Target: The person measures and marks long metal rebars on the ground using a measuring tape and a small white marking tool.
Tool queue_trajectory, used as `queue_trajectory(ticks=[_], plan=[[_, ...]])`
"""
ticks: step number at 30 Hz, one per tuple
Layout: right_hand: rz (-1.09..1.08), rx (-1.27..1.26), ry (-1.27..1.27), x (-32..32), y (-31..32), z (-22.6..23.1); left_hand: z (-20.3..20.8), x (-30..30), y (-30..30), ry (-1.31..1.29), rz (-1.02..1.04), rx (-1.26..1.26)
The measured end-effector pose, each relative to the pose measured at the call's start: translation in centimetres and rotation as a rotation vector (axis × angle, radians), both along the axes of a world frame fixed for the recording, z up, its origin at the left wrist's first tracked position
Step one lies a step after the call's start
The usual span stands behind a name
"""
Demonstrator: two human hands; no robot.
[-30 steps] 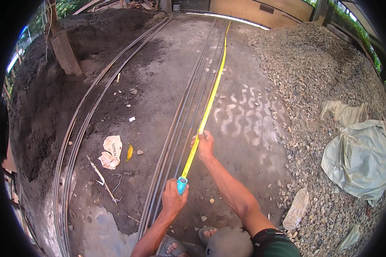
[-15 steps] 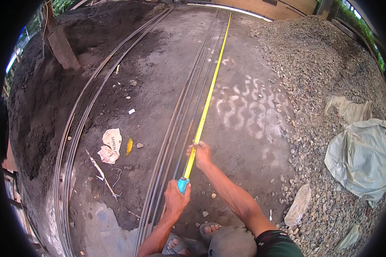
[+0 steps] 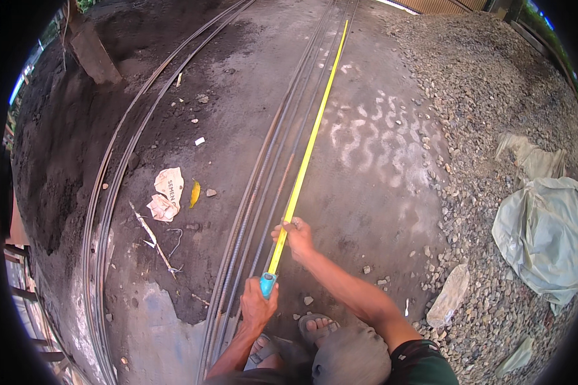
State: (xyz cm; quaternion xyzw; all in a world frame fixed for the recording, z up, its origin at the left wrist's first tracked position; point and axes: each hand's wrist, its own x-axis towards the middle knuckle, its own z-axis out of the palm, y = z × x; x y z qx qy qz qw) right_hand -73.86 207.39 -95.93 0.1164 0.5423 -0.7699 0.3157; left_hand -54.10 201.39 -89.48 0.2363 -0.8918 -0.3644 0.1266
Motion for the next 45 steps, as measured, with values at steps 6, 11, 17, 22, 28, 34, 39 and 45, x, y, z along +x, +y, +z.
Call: queue_trajectory(ticks=[6,11,17,22,28,34,39,45], plan=[[0.105,-0.004,-0.096,5.1,0.1,-0.8,-0.4,4.1,0.4,-0.027,-0.006,-0.037],[0.164,0.010,-0.115,7.0,0.7,-1.3,-1.0,8.1,0.2,-0.107,-0.036,-0.060],[0.245,0.029,-0.109,7.9,1.1,-2.4,-0.4,15.2,0.2,-0.245,0.062,0.106],[0.324,0.018,-0.091,9.3,0.9,-2.2,-0.4,25.0,0.1,-0.403,0.262,0.416],[0.397,-0.011,-0.108,12.6,1.1,-1.9,1.1,32.3,0.4,-0.381,0.420,0.442],[0.666,-0.024,-0.202,19.7,0.7,-0.9,2.3,34.1,1.0,-0.373,0.394,0.445],[0.756,-0.018,-0.230,22.2,-0.4,-0.3,1.0,33.9,0.3,-0.313,0.379,0.439],[0.779,-0.050,-0.243,22.8,-0.9,0.0,-0.1,33.6,-1.6,-0.333,0.334,0.459]])
